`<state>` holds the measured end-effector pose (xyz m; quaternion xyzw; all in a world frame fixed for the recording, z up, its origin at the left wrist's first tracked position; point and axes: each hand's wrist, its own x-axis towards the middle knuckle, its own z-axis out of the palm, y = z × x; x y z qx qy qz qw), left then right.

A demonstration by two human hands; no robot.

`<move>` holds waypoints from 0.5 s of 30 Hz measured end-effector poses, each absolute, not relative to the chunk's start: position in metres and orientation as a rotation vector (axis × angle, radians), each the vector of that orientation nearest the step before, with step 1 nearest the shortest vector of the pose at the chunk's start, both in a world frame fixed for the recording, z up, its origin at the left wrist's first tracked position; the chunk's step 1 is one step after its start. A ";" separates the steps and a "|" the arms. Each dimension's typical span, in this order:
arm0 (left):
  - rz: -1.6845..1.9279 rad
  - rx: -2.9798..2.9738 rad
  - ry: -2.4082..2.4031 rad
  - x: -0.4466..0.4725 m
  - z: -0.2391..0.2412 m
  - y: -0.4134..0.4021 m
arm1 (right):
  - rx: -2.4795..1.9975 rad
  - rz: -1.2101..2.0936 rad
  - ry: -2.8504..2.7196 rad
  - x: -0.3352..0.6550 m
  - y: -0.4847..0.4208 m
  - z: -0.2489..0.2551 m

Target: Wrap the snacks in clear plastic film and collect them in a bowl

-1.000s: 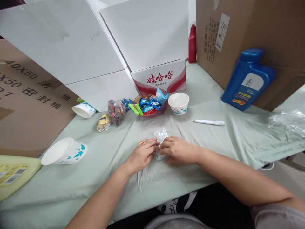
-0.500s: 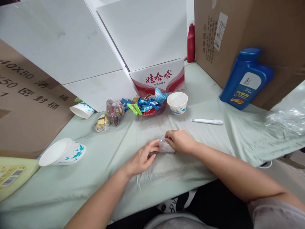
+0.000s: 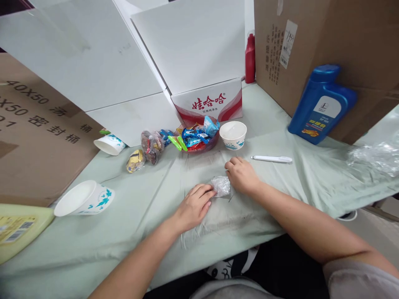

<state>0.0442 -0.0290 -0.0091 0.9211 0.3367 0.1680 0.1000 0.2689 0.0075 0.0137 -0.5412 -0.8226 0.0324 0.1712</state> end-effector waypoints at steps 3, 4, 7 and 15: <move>0.498 2.720 0.976 0.043 -0.008 -0.028 | -1.088 0.212 -2.468 0.270 0.002 0.012; 0.506 2.716 0.972 0.042 -0.008 -0.027 | -0.964 0.248 -2.528 0.269 0.000 0.010; 0.549 2.708 0.969 0.041 -0.008 -0.024 | -0.853 0.264 -2.637 0.265 -0.005 0.000; 0.586 2.681 0.952 0.038 -0.012 -0.021 | -0.886 0.206 -2.611 0.265 0.005 -0.008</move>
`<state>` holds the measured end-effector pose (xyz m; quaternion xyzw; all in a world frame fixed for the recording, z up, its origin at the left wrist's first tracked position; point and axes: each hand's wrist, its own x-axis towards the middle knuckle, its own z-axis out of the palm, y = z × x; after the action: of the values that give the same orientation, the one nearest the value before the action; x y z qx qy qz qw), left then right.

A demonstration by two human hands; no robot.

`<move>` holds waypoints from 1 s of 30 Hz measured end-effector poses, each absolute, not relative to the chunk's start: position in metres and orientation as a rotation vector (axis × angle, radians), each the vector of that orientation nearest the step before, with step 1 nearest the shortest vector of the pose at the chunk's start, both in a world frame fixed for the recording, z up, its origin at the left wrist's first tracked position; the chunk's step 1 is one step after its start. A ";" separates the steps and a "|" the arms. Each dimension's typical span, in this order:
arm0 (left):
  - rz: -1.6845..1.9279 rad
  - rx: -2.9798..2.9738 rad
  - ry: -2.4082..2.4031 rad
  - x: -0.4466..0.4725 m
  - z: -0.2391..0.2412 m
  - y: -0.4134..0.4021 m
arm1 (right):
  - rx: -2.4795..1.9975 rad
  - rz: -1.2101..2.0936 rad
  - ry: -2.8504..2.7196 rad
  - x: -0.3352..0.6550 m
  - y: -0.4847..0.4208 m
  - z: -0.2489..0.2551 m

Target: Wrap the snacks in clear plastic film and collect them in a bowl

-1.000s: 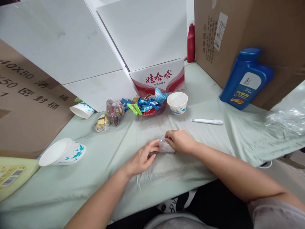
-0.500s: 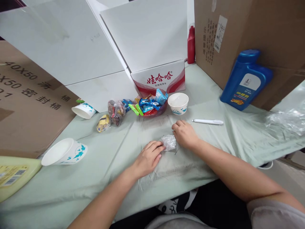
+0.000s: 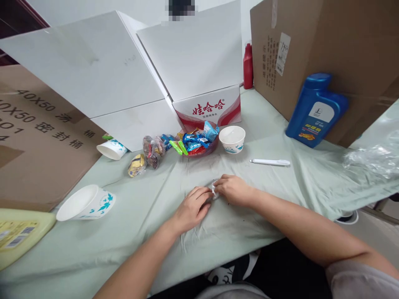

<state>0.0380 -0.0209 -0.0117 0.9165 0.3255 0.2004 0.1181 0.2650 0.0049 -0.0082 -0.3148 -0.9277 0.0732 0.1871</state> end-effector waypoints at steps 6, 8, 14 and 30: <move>0.635 2.640 0.934 0.037 -0.017 -0.019 | -1.269 -0.187 -2.109 0.296 0.076 0.051; 0.641 2.619 0.940 0.038 -0.018 -0.018 | -1.492 -0.239 -2.077 0.301 0.103 0.069; 0.637 2.607 0.914 0.038 -0.018 -0.016 | -2.010 0.230 -2.547 0.290 0.147 0.071; 0.665 2.631 0.952 0.039 -0.019 -0.019 | -2.360 -0.039 -2.093 0.351 0.018 0.058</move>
<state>0.0394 -0.0190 -0.0194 0.9067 0.3281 0.2293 0.1325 0.3515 0.0177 0.0575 -0.7481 -0.6635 -0.0123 -0.0065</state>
